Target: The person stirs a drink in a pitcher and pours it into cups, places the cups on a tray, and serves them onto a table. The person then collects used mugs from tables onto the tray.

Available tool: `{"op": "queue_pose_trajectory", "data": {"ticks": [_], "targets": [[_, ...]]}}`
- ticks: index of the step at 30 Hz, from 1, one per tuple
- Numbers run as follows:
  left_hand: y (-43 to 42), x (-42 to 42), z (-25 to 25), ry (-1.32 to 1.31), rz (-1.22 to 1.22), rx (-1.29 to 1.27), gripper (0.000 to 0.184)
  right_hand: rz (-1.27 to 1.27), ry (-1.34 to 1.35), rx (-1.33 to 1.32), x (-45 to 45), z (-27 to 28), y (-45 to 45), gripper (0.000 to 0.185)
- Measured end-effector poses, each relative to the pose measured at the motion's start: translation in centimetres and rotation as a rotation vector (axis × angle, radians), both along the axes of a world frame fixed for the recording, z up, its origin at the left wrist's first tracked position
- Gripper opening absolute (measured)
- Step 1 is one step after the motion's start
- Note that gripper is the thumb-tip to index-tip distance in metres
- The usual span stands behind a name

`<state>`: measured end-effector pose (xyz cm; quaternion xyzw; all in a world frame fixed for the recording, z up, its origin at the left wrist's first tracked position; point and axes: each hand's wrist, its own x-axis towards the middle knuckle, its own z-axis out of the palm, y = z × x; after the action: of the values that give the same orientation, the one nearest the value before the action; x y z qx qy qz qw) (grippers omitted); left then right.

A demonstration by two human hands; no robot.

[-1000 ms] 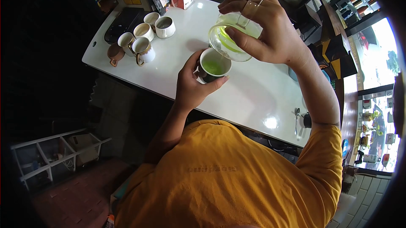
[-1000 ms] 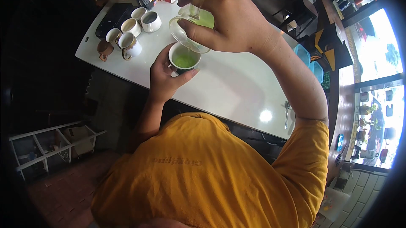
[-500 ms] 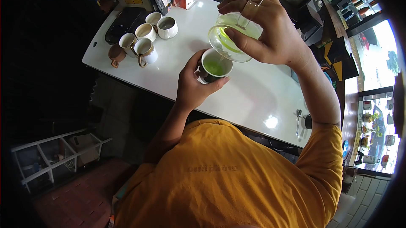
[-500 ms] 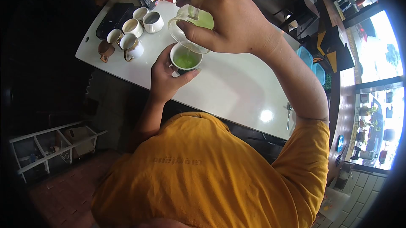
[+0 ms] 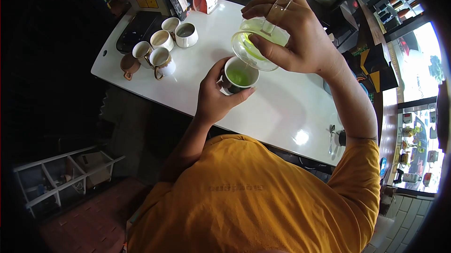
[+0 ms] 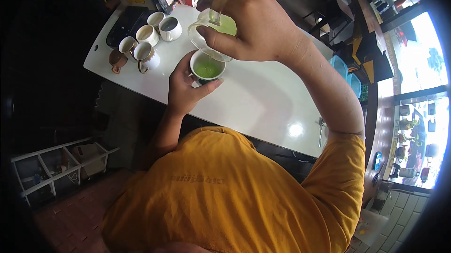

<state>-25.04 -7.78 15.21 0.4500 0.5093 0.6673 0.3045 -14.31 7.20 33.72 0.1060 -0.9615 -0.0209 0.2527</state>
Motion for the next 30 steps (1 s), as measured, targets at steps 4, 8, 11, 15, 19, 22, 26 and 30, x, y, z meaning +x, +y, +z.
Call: {"op": "queue_pose_trajectory", "data": {"ticks": [4,8,11,15,19,22,26,30], "targets": [[0.4,0.0,-0.1,-0.015,0.023,0.044,0.068,0.003,0.018,0.009,-0.2,0.1,0.2,0.028],[0.8,-0.1,-0.3,-0.036,0.032,0.072,0.065,0.009,0.027,0.019,-0.4,0.2,0.5,0.028],[0.7,-0.6,-0.2,0.001,-0.018,0.006,0.07,0.003,0.028,0.022,-0.4,0.2,0.5,0.029],[0.7,-0.5,0.2,-0.033,-0.023,-0.004,0.07,-0.009,-0.01,-0.01,-0.5,0.2,0.6,0.028],[0.9,-0.6,0.4,-0.034,-0.035,-0.011,0.069,-0.034,0.035,-0.018,-0.4,-0.1,0.8,0.028],[1.2,-0.8,-0.1,-0.027,-0.021,0.007,0.067,-0.023,0.01,-0.021,-0.5,-0.1,1.1,0.028],[1.5,-0.5,-0.1,-0.052,0.005,0.044,0.064,-0.005,0.009,0.025,-0.5,-0.1,1.3,0.029],[1.7,-0.5,-0.2,-0.052,0.0,0.046,0.064,-0.018,0.029,0.032,-0.6,0.0,1.3,0.028]]}}
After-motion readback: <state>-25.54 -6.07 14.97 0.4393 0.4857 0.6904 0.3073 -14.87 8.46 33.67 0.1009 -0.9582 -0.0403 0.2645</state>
